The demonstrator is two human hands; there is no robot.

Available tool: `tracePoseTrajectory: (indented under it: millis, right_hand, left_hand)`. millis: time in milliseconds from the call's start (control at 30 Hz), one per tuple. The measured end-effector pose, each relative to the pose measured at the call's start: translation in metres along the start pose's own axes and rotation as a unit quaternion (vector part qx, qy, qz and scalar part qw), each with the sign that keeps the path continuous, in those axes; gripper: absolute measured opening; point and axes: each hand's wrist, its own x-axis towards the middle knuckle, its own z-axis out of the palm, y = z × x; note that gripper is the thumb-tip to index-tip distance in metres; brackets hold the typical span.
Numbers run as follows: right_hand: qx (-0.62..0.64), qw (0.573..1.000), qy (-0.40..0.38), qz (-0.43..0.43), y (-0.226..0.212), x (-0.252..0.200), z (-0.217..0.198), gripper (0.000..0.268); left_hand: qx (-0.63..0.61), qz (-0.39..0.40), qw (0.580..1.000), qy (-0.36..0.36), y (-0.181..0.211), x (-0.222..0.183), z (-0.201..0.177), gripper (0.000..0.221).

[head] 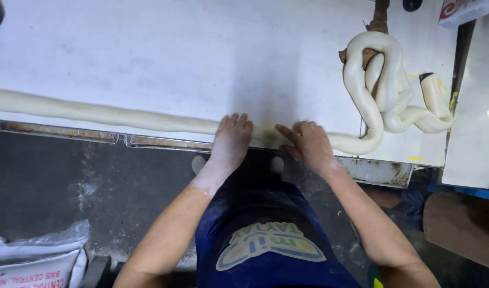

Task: Forming long cylinders of dough by rolling and stretching them on a floured work surface in a bakery.

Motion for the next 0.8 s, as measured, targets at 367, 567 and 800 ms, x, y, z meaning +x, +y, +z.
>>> tracePoseTrajectory:
  millis: [367,567,800]
  right_hand:
    - [-0.036,0.995,0.086,0.027,0.137,-0.099,0.036,0.069]
    - [0.017,0.999,0.028,-0.03,0.163,-0.099,0.011,0.059]
    - [-0.134,0.986,0.097,0.004,0.181,-0.155,0.018,0.059]
  left_hand:
    - [0.044,-0.001,0.994,-0.104,0.09,0.03,0.01,0.057]
    - [0.069,0.021,0.996,-0.049,0.186,0.059,0.062,0.041]
    - [0.036,0.041,0.994,-0.092,0.193,0.052,0.057,0.048]
